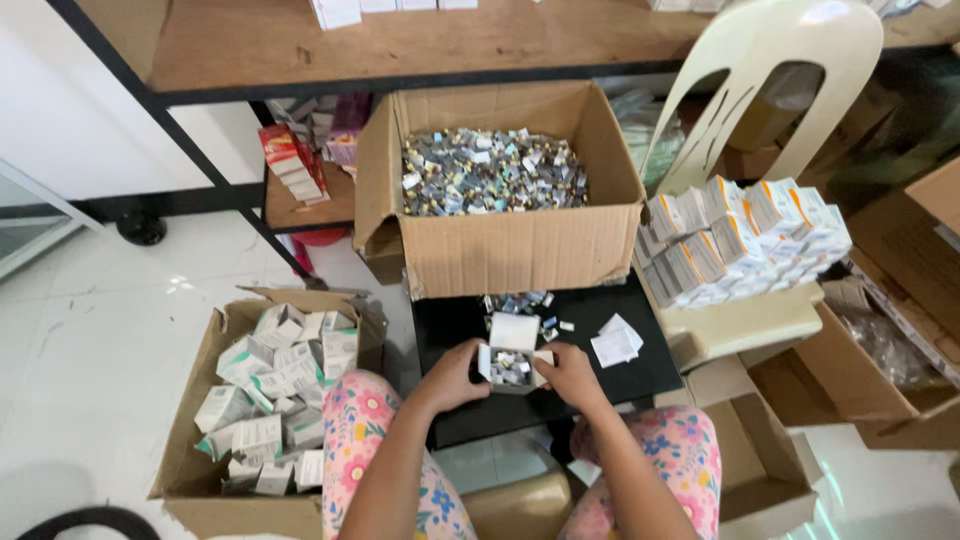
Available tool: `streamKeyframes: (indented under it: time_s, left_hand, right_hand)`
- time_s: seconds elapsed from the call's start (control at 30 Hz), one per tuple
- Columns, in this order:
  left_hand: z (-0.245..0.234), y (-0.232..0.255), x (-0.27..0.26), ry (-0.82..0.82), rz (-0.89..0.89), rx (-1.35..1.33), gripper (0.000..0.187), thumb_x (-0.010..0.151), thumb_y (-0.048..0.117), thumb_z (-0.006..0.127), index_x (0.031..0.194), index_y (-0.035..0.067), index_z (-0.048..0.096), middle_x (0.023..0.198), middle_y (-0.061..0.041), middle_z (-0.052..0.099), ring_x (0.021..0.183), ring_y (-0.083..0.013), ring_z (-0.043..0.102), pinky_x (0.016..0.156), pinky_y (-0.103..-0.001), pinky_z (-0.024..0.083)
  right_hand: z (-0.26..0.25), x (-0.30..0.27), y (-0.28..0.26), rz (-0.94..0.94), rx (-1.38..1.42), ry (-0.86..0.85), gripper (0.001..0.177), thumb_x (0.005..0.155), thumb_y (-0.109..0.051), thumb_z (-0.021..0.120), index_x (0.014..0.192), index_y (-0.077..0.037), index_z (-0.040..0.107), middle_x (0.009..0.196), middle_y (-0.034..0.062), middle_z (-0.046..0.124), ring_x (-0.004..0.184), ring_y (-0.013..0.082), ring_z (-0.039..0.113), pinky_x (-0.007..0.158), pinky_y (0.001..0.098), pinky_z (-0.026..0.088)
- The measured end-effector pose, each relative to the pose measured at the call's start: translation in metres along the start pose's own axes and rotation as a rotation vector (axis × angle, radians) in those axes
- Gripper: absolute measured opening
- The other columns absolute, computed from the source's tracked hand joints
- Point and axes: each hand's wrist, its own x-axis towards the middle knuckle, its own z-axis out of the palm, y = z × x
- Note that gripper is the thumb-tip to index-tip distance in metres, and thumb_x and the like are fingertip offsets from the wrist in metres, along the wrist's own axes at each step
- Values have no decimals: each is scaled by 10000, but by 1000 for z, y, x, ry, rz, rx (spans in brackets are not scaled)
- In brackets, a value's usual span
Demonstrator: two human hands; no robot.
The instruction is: The person sits on a low stool and packs small foil-wrapped items into small white boxes. They take items from a large cardboard box and place them into the small boxes, then close the boxes and stack them on a nearby chair.
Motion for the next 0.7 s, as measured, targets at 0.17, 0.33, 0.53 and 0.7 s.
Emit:
streamKeyframes:
  time_s: [0.17, 0.33, 0.53, 0.7]
  left_hand:
    - [2, -5, 1, -15, -65, -218, 577, 733, 202, 766, 1251, 1, 611, 1150, -168, 756, 1044, -266, 752, 931, -370, 589]
    - [6, -19, 12, -14, -41, -185, 569, 736, 200, 773, 1243, -5, 618, 1149, -170, 752, 1042, -275, 750, 926, -379, 583]
    - [6, -36, 6, 50, 228, -69, 667, 661, 78, 770, 1290, -23, 569, 1251, -226, 621, 1110, -380, 649, 935, -429, 519]
    - [-5, -49, 26, 302, -120, -38, 440, 843, 48, 655, 1280, 82, 619, 1303, -138, 647, 1110, -303, 720, 935, -380, 577]
  right_hand:
    - [4, 5, 8, 56, 157, -20, 284, 914, -190, 718, 1014, 76, 722, 695, 103, 737, 535, 130, 681, 500, 272, 546]
    - [9, 17, 10, 37, 254, -16, 271, 917, -175, 716, 1059, 56, 719, 756, 91, 743, 563, 111, 680, 519, 255, 547]
    - [-1, 17, 24, -97, 81, -42, 247, 950, -208, 753, 1011, 31, 771, 732, 44, 677, 631, 77, 539, 568, 316, 466]
    - [-21, 35, 24, -253, -156, 366, 124, 924, -96, 712, 1022, -29, 747, 831, 115, 704, 727, 235, 655, 664, 371, 530]
